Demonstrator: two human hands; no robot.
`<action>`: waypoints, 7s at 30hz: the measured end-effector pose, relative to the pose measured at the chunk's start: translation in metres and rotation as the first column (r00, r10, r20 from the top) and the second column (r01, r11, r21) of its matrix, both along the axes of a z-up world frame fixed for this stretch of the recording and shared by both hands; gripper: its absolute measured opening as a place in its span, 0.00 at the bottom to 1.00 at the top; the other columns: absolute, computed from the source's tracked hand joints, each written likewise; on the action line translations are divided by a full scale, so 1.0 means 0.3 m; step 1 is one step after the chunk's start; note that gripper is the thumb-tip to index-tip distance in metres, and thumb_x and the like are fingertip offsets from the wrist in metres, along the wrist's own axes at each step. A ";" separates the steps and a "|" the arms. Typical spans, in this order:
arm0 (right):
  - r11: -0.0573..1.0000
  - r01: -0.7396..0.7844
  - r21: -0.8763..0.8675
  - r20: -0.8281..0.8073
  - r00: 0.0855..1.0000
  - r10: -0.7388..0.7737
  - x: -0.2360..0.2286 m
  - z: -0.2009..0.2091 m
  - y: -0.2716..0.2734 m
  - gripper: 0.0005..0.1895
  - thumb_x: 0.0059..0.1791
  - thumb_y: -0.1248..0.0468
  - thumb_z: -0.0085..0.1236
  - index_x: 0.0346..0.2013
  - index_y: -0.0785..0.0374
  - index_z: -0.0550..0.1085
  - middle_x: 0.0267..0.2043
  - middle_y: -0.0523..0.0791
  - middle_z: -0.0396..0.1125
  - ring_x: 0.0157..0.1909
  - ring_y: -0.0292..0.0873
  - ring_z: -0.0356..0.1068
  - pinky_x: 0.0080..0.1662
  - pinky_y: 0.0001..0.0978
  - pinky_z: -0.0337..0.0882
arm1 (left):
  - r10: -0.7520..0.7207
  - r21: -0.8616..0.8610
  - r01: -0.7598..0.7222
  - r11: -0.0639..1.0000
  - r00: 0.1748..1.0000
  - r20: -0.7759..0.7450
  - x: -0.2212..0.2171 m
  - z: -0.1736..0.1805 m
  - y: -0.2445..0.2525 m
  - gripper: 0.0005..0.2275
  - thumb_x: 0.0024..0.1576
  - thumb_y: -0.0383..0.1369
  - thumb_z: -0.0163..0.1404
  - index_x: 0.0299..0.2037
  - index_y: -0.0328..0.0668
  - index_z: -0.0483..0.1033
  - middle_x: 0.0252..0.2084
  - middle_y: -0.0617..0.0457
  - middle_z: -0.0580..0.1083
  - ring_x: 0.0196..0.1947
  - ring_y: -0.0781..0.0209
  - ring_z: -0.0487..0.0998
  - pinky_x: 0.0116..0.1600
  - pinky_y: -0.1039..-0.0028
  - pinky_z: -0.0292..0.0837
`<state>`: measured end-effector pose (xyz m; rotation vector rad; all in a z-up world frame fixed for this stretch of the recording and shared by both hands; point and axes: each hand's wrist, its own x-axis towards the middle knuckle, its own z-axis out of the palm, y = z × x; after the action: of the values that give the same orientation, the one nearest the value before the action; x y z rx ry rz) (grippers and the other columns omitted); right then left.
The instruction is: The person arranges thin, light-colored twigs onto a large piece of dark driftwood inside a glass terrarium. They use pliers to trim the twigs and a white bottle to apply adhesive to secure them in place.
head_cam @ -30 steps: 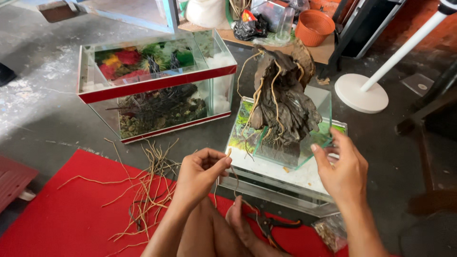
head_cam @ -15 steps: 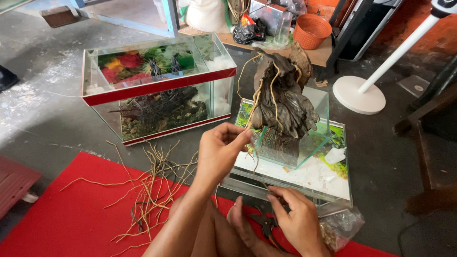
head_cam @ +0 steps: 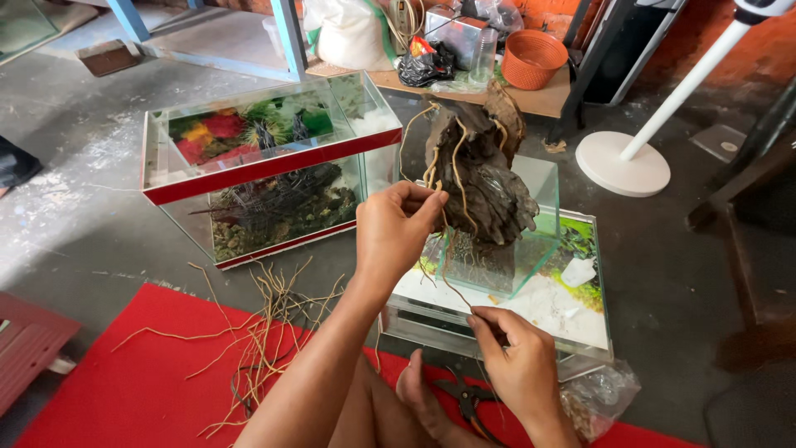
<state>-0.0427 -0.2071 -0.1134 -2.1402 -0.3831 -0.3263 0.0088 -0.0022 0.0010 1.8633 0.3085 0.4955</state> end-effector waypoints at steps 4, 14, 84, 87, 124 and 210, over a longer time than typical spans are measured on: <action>1.000 0.000 0.004 -0.004 1.000 0.000 0.026 0.000 -0.003 0.08 0.49 0.59 0.65 0.38 0.58 0.85 0.39 0.40 0.83 0.38 0.36 0.82 0.45 0.30 0.78 | 0.028 0.078 -0.027 0.997 0.999 -0.022 0.022 0.010 -0.007 0.08 0.56 0.41 0.60 0.34 0.50 0.87 0.26 0.61 0.84 0.27 0.75 0.83 0.36 0.77 0.75; 0.998 -0.039 0.050 0.059 0.998 0.036 0.072 0.017 0.030 0.07 0.50 0.60 0.64 0.37 0.59 0.84 0.38 0.40 0.83 0.39 0.36 0.82 0.44 0.29 0.77 | 0.044 0.107 -0.040 0.993 0.998 -0.035 0.052 0.050 -0.022 0.07 0.56 0.41 0.61 0.33 0.50 0.86 0.24 0.61 0.82 0.23 0.77 0.79 0.32 0.77 0.73; 0.970 -0.130 0.204 0.270 0.960 0.071 0.405 0.133 -0.268 0.09 0.60 0.71 0.56 0.53 0.73 0.77 0.42 0.57 0.75 0.29 0.49 0.76 0.27 0.36 0.76 | -0.310 -0.053 0.309 0.949 0.951 0.005 -0.156 -0.443 -0.415 0.36 0.59 0.33 0.58 0.75 0.21 0.56 0.72 0.15 0.55 0.60 0.12 0.69 0.53 0.40 0.81; 0.986 -0.155 0.066 0.320 0.939 0.126 0.423 0.146 -0.284 0.09 0.60 0.69 0.57 0.52 0.72 0.79 0.34 0.55 0.73 0.27 0.52 0.76 0.28 0.41 0.74 | -0.323 -0.087 0.320 0.943 0.946 -0.019 -0.109 -0.430 -0.440 0.41 0.59 0.32 0.56 0.77 0.20 0.43 0.76 0.13 0.44 0.71 0.11 0.54 0.60 0.38 0.76; 0.782 -0.001 0.623 0.020 1.000 -0.016 0.265 0.036 -0.191 0.05 0.63 0.69 0.49 0.49 0.70 0.71 0.42 0.50 0.71 0.36 0.40 0.72 0.40 0.35 0.81 | -0.345 -0.065 0.340 0.938 0.934 -0.089 -0.076 -0.591 -0.323 0.28 0.59 0.37 0.57 0.69 0.32 0.71 0.62 0.30 0.75 0.64 0.32 0.74 0.58 0.53 0.79; 0.976 0.046 0.215 -0.159 0.987 -0.011 0.044 0.088 -0.093 0.09 0.53 0.63 0.65 0.32 0.65 0.81 0.21 0.41 0.68 0.27 0.31 0.62 0.35 0.23 0.64 | -0.365 0.205 0.322 0.924 0.903 0.227 -0.277 -0.391 -0.198 0.07 0.62 0.39 0.55 0.42 0.51 0.85 0.38 0.58 0.84 0.38 0.56 0.83 0.43 0.66 0.74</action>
<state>-0.0296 -0.2350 -0.0869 -1.9412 -0.2151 -0.2042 -0.0742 -0.0617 -0.1163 1.9288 -0.2470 0.5246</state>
